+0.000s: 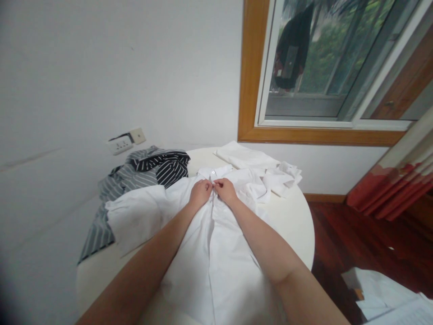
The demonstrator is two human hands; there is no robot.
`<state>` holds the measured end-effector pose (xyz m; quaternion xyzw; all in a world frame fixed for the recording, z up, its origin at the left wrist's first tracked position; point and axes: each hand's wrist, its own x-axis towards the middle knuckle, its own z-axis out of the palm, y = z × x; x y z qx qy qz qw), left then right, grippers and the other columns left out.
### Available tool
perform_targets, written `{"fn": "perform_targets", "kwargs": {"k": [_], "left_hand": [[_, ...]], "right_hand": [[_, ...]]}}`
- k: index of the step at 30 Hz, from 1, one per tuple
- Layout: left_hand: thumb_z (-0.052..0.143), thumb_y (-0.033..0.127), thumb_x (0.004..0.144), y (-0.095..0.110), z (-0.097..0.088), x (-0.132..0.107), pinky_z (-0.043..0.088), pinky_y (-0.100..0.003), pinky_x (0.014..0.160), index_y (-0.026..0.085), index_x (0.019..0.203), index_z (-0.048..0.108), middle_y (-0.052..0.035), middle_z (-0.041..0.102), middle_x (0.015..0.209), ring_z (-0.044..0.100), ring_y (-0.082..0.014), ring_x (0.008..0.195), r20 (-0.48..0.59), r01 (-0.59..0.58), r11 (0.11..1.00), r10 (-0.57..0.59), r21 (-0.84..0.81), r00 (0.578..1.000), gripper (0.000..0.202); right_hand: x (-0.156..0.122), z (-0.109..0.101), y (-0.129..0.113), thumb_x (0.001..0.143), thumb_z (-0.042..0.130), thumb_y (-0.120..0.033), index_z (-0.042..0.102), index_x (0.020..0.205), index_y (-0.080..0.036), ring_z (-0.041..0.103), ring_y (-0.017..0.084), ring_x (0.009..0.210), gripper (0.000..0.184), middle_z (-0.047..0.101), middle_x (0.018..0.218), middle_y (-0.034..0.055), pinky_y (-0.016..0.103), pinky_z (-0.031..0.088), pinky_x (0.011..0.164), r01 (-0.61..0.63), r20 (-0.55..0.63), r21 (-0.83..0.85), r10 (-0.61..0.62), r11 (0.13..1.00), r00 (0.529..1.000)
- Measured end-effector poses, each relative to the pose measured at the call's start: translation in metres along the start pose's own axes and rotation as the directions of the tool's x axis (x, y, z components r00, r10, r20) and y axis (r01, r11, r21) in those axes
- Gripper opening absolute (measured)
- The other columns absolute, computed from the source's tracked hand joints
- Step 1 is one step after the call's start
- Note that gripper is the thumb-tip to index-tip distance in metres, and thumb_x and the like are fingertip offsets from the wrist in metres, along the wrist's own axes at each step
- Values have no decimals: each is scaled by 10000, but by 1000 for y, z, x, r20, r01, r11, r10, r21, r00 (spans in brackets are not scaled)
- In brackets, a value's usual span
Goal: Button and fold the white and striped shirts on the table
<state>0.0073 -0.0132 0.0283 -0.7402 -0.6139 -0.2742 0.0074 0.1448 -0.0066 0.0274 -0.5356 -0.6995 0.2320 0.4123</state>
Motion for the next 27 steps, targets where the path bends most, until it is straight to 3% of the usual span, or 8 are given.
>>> {"fn": "perform_targets", "kwargs": {"k": [9,16,27], "left_hand": [[515,253,882,-8,5,5,442,-282,860,174,909,645,-64,671,917,603,-177,915,-7,25,987,-26,-156,1000,154],[507,268,889,-9,6,9,462,-268,819,174,897,653,-54,680,914,614,-156,874,18,71,961,-68,-267,997,173],[513,282,885,-10,7,9,462,-270,792,162,884,683,-68,701,908,624,-166,848,38,77,962,-70,-260,997,208]], "right_hand": [[1,-2,4,798,530,-181,735,962,-155,619,157,821,264,720,916,52,248,454,780,-11,11,83,11,997,1000],[1,-2,6,779,507,-216,726,977,-134,557,139,670,307,664,725,15,229,435,656,-17,49,115,12,993,999],[1,0,10,781,517,-249,711,987,-145,562,127,631,302,643,685,-1,219,448,617,-50,37,149,45,988,998]]}}
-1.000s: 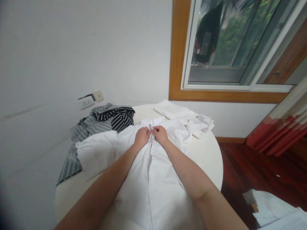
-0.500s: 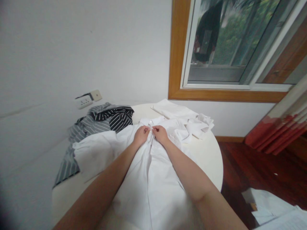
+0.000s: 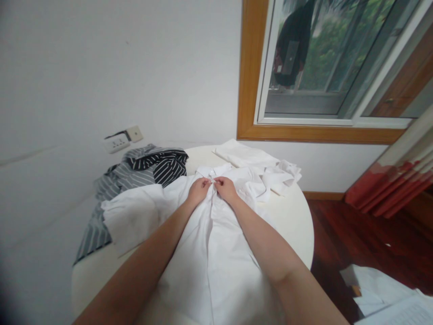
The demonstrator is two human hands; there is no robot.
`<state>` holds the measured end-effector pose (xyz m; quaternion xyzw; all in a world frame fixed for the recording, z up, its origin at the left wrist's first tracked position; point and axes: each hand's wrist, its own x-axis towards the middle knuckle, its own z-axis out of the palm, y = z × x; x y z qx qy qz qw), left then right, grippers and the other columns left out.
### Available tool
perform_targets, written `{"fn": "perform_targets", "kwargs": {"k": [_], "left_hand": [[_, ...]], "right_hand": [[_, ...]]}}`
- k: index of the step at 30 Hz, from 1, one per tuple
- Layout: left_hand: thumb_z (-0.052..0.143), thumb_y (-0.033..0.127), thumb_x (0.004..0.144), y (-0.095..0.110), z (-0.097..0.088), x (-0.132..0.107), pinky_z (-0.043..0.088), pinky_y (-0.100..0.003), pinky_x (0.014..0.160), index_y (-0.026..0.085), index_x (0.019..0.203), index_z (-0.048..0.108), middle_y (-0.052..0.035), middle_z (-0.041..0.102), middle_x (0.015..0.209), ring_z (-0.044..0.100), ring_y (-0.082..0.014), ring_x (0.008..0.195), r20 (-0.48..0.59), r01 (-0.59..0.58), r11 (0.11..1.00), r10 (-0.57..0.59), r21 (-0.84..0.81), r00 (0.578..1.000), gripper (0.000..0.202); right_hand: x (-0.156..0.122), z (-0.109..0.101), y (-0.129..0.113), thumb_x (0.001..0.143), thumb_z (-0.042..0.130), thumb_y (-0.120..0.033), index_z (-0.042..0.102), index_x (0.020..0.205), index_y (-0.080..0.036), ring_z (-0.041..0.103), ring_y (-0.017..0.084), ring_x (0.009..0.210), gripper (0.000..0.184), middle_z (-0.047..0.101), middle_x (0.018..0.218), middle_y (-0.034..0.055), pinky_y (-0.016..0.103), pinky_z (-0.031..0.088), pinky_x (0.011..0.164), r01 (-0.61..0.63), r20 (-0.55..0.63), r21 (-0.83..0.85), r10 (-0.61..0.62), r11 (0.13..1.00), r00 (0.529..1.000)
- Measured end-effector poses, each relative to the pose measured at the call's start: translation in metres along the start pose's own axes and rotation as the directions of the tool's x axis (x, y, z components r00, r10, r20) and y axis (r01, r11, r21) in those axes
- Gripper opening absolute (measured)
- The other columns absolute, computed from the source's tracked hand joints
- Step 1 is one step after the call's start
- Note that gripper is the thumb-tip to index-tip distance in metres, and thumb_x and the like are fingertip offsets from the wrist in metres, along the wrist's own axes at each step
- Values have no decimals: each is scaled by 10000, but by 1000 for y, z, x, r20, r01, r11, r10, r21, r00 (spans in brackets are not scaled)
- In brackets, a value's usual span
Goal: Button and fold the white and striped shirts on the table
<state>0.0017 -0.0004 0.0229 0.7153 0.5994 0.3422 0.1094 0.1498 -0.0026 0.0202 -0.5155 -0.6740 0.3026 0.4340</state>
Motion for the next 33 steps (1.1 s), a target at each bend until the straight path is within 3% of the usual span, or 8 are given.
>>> {"fn": "perform_targets", "kwargs": {"k": [8,15,19,25,33], "left_hand": [[469,242,893,3,-1,0,443,-269,785,167,862,691,-75,700,910,625,-169,858,32,6,998,-8,69,999,236],[451,240,903,5,-3,-2,437,-277,831,174,941,691,-79,703,981,621,-188,938,47,0,992,-5,125,999,253],[402,249,928,7,-3,-2,428,-276,864,168,947,690,-88,702,1017,616,-188,991,51,7,989,-14,146,999,301],[349,353,957,8,-4,-2,431,-280,813,172,894,692,-90,706,943,627,-192,925,47,-5,991,-2,133,999,393],[415,284,927,6,-3,-3,424,-277,786,172,875,678,-82,692,917,618,-191,898,36,-33,987,27,160,999,290]], "right_hand": [[-1,1,-1,860,449,-232,637,1017,-160,634,100,631,255,696,830,29,222,526,640,-99,131,224,70,970,989],[5,7,6,803,504,-192,665,920,-160,598,113,529,202,614,610,-20,215,507,548,-34,37,178,28,983,999],[6,9,7,788,529,-196,688,897,-163,593,109,524,196,623,606,-19,206,495,535,-36,19,166,33,986,999],[5,6,2,777,533,-167,714,922,-157,589,111,528,233,646,612,-10,216,493,572,-9,42,105,4,994,999],[3,4,-2,764,538,-144,697,915,-139,578,107,511,219,622,580,-23,207,470,557,11,47,83,-15,996,999]]}}
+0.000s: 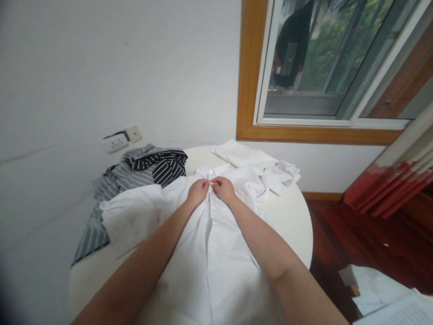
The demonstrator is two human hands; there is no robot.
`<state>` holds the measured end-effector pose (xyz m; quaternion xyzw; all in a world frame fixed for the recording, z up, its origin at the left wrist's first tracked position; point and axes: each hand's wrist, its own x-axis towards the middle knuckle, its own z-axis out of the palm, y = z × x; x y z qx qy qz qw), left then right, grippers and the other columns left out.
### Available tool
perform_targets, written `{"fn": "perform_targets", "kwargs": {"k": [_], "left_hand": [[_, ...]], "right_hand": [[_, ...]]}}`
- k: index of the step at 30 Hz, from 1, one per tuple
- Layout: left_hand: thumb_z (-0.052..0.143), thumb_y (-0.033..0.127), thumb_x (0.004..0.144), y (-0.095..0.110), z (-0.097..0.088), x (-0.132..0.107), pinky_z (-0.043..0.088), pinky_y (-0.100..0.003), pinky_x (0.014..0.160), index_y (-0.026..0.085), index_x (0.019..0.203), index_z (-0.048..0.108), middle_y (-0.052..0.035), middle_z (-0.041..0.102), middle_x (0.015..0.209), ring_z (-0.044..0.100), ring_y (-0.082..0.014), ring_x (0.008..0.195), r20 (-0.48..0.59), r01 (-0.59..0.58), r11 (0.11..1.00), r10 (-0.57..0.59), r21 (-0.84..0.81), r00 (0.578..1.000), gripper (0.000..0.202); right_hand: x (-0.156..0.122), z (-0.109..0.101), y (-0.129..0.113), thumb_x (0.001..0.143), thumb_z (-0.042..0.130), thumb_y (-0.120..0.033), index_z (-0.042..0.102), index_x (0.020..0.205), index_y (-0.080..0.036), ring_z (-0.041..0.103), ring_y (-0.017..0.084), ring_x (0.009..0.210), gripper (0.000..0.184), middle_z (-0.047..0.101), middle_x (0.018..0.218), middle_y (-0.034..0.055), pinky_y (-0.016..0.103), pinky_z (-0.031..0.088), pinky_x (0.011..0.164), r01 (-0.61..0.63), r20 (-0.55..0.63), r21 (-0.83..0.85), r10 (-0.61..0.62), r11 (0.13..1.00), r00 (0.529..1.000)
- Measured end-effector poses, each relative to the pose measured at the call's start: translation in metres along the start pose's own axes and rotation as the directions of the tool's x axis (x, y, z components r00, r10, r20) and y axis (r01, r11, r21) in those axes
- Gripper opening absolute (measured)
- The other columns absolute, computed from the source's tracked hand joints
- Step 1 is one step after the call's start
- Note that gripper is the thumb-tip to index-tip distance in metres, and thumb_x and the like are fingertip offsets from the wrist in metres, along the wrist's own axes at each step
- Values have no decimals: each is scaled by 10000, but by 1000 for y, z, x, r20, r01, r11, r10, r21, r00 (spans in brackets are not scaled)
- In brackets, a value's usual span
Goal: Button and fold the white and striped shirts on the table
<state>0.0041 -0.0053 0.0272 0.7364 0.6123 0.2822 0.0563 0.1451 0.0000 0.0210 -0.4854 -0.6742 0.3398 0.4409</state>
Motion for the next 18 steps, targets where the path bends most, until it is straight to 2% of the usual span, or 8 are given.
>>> {"fn": "perform_targets", "kwargs": {"k": [6,10,18], "left_hand": [[413,292,929,3,-1,-2,422,-271,753,173,865,684,-78,695,891,619,-188,859,-13,-2,999,2,36,1000,303],[420,256,921,6,-1,-3,424,-270,763,170,877,690,-86,702,912,625,-187,875,-26,38,997,-36,73,999,287],[391,209,926,6,0,-3,438,-287,818,147,938,674,-108,692,970,626,-195,929,-33,57,991,-53,120,998,289]], "right_hand": [[-3,1,-2,769,537,-135,698,919,-148,613,121,554,220,656,616,-6,210,473,588,5,-25,-77,-7,997,1000],[-3,1,-1,774,560,-157,716,922,-163,634,133,615,215,689,661,11,221,481,644,25,-33,-157,-31,987,999],[-1,3,5,792,551,-179,708,977,-180,640,130,634,242,692,680,4,220,488,657,53,-18,-161,-57,986,998]]}}
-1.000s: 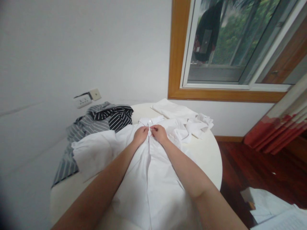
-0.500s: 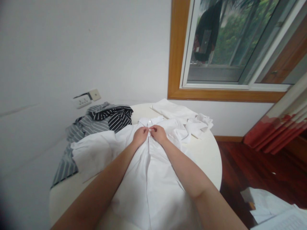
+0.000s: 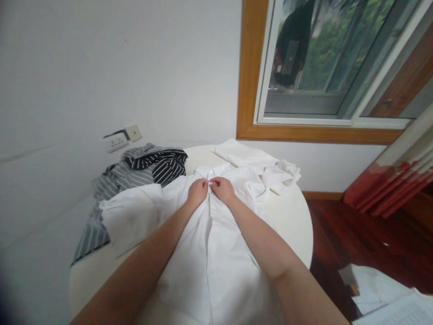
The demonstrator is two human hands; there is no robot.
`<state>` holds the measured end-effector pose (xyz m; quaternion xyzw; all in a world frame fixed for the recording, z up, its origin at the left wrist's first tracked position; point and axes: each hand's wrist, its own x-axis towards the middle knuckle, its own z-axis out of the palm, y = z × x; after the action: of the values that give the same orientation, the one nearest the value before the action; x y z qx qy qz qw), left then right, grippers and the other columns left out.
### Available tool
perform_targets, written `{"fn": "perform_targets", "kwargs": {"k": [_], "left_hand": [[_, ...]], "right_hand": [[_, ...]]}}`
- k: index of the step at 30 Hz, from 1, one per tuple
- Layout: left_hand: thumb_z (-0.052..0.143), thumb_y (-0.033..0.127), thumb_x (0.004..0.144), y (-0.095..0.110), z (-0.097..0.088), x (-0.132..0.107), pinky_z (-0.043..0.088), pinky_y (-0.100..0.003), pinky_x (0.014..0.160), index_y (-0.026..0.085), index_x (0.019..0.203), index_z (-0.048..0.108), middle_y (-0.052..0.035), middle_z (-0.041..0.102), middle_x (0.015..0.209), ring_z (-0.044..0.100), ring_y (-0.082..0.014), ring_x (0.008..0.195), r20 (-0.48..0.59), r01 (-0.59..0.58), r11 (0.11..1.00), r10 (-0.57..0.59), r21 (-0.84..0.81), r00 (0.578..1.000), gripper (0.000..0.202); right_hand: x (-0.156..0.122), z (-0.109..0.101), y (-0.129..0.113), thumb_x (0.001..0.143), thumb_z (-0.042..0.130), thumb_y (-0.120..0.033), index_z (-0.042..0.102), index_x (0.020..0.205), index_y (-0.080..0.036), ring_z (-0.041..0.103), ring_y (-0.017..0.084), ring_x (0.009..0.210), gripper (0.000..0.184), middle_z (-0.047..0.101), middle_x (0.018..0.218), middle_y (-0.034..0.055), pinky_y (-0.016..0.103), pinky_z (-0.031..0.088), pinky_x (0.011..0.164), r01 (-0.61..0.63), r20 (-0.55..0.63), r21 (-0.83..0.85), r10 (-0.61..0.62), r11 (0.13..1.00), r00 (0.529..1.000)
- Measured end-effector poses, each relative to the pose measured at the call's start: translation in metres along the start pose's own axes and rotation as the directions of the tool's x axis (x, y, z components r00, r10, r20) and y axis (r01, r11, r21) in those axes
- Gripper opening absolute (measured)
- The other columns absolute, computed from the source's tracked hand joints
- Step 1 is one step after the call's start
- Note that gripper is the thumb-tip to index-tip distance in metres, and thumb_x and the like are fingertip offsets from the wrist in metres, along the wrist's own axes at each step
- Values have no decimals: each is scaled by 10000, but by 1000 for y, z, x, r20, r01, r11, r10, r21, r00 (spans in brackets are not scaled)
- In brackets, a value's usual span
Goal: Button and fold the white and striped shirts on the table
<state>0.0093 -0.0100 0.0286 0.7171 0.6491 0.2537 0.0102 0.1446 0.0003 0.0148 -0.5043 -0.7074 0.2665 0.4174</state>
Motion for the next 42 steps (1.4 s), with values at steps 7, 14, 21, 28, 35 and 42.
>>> {"fn": "perform_targets", "kwargs": {"k": [7,14,21,28,35,42], "left_hand": [[358,209,943,-1,3,0,439,-296,856,139,981,648,-110,682,991,616,-197,967,-8,-19,1000,19,0,1000,301],[373,215,938,-4,6,1,435,-301,852,152,956,641,-105,672,975,606,-196,958,-30,-36,997,35,-61,999,276],[396,217,930,-4,5,2,434,-297,852,159,908,641,-92,663,951,596,-189,938,-45,-80,986,74,-149,996,253],[443,219,905,-1,1,2,435,-284,831,159,850,640,-73,659,881,591,-183,884,-49,-107,974,99,-202,994,213],[476,220,891,-1,1,1,435,-282,834,164,876,634,-69,650,894,588,-178,894,-55,-116,972,107,-205,993,168],[484,209,884,-3,3,2,442,-287,848,162,907,635,-73,648,914,588,-180,911,-64,-102,971,90,-215,994,159]], "right_hand": [[2,0,-3,874,488,-235,652,912,-166,617,101,563,181,682,718,6,197,484,585,-70,7,123,69,990,998],[2,0,-4,916,473,-325,600,825,-184,604,108,560,211,647,647,-10,204,459,592,-46,-10,37,47,998,999],[1,-4,-7,929,461,-348,579,822,-195,587,113,570,221,628,615,-24,207,435,611,-35,-11,-21,35,999,999],[2,-2,-4,930,461,-325,552,805,-201,582,119,593,198,603,606,-35,211,436,631,-43,-44,-32,42,999,998],[2,-3,-3,929,442,-299,558,807,-195,587,113,531,198,610,609,-30,212,452,592,-66,-24,39,67,997,997],[2,-4,-3,901,464,-288,598,819,-182,604,118,527,190,625,631,-13,210,476,555,-72,7,114,72,991,997]]}}
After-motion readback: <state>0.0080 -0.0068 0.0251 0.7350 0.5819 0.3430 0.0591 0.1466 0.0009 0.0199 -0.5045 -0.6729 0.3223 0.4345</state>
